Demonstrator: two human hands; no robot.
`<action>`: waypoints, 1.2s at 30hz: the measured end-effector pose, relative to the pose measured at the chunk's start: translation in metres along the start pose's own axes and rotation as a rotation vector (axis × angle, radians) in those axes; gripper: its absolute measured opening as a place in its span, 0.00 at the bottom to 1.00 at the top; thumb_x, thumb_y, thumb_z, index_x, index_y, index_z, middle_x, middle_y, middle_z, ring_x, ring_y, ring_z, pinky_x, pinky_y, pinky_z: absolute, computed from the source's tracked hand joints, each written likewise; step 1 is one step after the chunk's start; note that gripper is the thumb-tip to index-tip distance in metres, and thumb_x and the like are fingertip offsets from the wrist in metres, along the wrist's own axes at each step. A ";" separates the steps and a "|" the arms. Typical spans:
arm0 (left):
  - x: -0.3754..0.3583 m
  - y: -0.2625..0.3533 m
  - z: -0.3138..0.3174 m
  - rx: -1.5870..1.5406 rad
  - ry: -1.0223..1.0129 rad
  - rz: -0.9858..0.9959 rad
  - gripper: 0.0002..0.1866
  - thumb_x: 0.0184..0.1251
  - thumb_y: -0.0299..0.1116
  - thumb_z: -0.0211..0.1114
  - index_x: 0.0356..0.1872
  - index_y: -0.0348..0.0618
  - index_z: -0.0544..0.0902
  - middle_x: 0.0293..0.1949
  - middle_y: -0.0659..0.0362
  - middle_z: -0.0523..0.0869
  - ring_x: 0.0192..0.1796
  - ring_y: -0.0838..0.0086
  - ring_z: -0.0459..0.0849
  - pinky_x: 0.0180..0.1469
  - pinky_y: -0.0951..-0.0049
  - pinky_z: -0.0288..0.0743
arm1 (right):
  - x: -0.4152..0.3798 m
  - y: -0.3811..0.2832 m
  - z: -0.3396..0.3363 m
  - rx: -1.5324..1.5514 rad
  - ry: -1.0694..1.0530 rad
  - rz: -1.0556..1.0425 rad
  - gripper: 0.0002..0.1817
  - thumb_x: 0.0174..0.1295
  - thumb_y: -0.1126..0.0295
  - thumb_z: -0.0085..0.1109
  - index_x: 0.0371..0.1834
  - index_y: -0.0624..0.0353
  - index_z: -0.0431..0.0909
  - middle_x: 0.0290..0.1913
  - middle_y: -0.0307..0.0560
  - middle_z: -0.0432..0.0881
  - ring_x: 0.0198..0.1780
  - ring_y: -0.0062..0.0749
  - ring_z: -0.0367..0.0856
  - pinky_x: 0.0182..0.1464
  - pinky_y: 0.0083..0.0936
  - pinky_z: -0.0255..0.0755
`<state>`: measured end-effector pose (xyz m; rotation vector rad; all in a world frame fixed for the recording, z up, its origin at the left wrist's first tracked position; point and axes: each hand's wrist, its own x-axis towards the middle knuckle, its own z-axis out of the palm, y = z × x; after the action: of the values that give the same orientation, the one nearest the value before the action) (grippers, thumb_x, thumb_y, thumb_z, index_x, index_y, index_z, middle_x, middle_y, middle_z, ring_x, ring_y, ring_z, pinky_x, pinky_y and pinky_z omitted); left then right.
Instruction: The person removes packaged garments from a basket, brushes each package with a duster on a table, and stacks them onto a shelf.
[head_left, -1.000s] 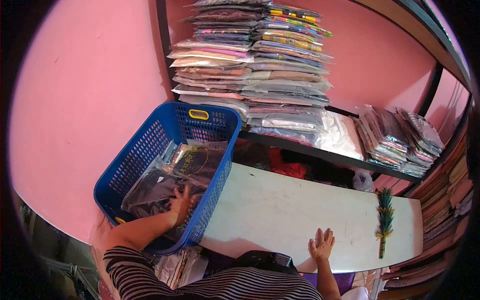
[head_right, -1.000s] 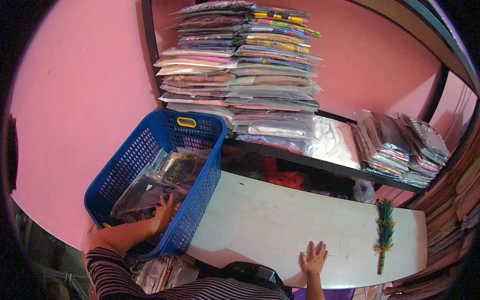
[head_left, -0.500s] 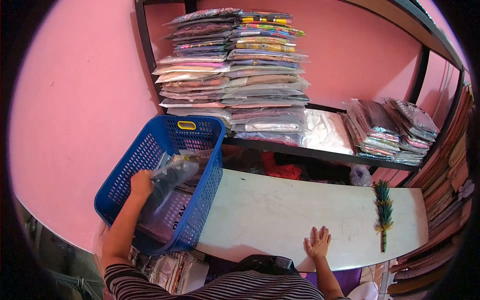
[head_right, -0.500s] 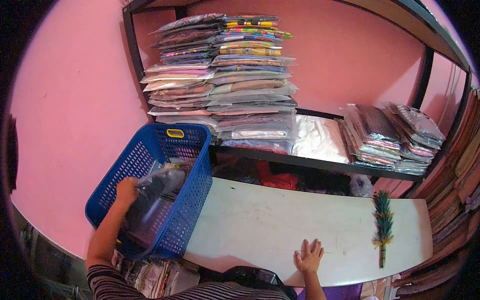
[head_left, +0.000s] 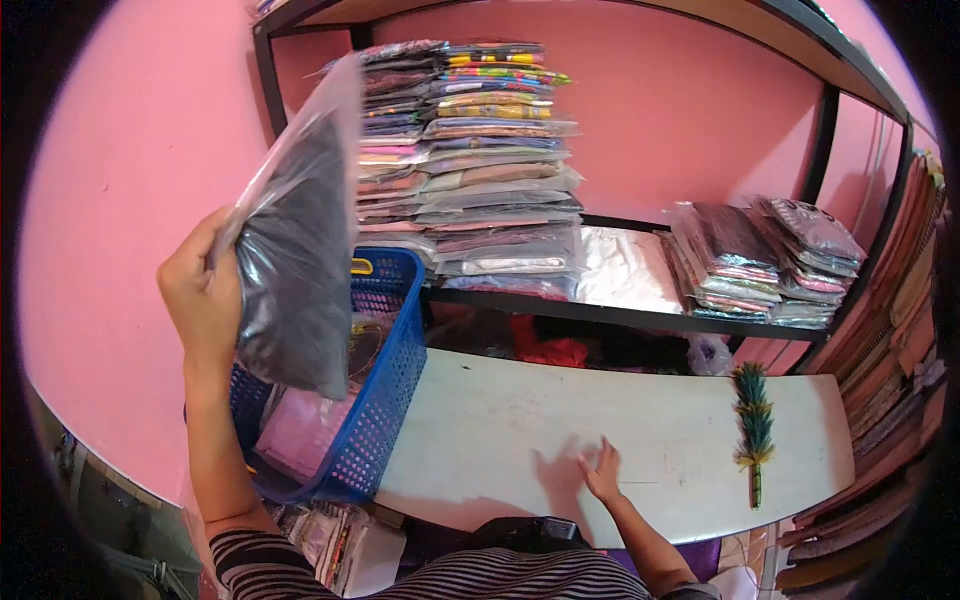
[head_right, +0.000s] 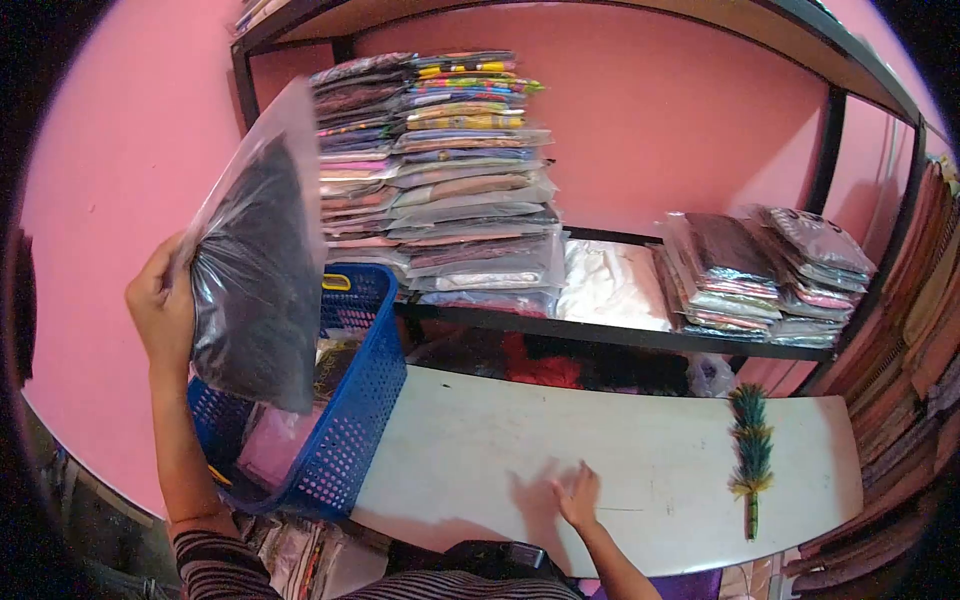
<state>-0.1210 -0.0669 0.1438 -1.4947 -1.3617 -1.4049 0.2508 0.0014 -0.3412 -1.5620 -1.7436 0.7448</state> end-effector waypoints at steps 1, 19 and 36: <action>0.000 0.024 0.002 0.042 -0.011 0.191 0.12 0.51 0.17 0.53 0.37 0.37 0.80 0.26 0.55 0.81 0.27 0.71 0.79 0.31 0.80 0.69 | 0.011 -0.029 -0.005 0.258 -0.073 0.025 0.42 0.53 0.42 0.47 0.65 0.57 0.47 0.64 0.62 0.50 0.66 0.54 0.45 0.63 0.47 0.43; -0.294 0.207 0.184 -0.916 -0.743 1.202 0.15 0.47 0.31 0.56 0.40 0.43 0.76 0.41 0.47 0.78 0.32 0.71 0.79 0.32 0.78 0.74 | 0.003 0.085 -0.180 1.150 -0.152 0.587 0.37 0.59 0.42 0.37 0.65 0.58 0.50 0.59 0.59 0.61 0.59 0.41 0.62 0.57 0.34 0.60; -0.515 0.225 0.260 -0.277 -1.330 -0.751 0.29 0.50 0.45 0.63 0.48 0.33 0.69 0.41 0.44 0.77 0.46 0.55 0.76 0.48 0.62 0.68 | -0.040 0.196 -0.203 0.794 0.230 0.515 0.13 0.40 0.77 0.69 0.19 0.54 0.69 0.20 0.30 0.69 0.22 0.16 0.65 0.25 0.16 0.61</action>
<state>0.2271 0.0025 -0.3634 -2.4083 -2.8207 -0.8821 0.5329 -0.0190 -0.3756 -1.4287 -0.7086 1.2527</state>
